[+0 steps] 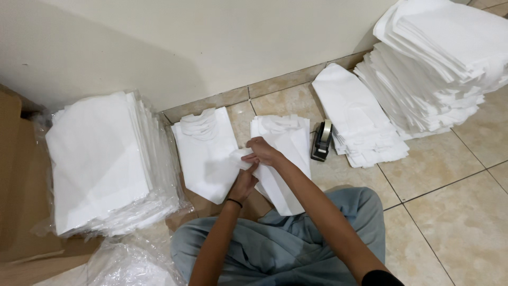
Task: The person organizes and stacks white plastic handles and bags, then inserts a stack of white bags into a larger clear plastic bag by hand.
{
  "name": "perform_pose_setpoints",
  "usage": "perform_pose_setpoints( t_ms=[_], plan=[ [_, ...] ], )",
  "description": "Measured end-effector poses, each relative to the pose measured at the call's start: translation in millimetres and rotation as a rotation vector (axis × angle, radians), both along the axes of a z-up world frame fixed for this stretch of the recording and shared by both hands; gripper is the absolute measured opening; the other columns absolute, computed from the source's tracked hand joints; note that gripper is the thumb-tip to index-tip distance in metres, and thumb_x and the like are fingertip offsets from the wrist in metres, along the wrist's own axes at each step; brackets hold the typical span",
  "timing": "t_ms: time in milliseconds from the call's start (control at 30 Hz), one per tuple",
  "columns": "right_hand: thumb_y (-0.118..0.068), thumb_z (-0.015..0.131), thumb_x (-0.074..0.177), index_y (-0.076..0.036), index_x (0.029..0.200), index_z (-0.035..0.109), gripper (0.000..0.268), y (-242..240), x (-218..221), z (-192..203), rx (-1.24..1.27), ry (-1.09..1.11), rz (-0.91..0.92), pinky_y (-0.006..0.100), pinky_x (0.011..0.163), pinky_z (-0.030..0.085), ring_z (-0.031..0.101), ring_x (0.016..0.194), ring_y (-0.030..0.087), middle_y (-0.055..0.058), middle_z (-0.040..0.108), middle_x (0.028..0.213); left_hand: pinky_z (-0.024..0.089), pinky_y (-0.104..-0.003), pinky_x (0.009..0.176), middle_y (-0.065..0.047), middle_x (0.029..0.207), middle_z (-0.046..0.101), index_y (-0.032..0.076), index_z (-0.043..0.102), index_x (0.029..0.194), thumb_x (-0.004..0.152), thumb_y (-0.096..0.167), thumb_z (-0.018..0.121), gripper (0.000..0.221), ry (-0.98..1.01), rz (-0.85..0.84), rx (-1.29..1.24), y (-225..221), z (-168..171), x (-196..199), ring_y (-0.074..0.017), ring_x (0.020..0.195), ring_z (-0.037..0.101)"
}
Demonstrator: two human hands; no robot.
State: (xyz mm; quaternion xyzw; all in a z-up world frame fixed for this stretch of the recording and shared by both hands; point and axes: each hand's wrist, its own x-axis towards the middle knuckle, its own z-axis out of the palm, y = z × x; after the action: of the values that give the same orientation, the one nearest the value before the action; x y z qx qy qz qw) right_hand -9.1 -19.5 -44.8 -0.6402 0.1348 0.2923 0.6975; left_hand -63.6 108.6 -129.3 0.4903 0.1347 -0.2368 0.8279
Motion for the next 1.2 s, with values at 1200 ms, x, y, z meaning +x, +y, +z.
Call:
perform_pose_setpoints(
  t_ms=[1200],
  plan=[
    [-0.014, 0.064, 0.093, 0.004, 0.122, 0.039, 0.042, -191.6, 134.0, -135.9, 0.626, 0.277, -0.715, 0.039, 0.088, 0.063, 0.063, 0.105, 0.031, 0.015, 0.048, 0.109, 0.047, -0.041, 0.105, -0.018, 0.141, 0.053, 0.005, 0.041, 0.151, 0.080, 0.038, 0.071, 0.084, -0.015, -0.308, 0.728, -40.3, -82.5, 139.1, -0.0287, 0.131, 0.051]
  ],
)
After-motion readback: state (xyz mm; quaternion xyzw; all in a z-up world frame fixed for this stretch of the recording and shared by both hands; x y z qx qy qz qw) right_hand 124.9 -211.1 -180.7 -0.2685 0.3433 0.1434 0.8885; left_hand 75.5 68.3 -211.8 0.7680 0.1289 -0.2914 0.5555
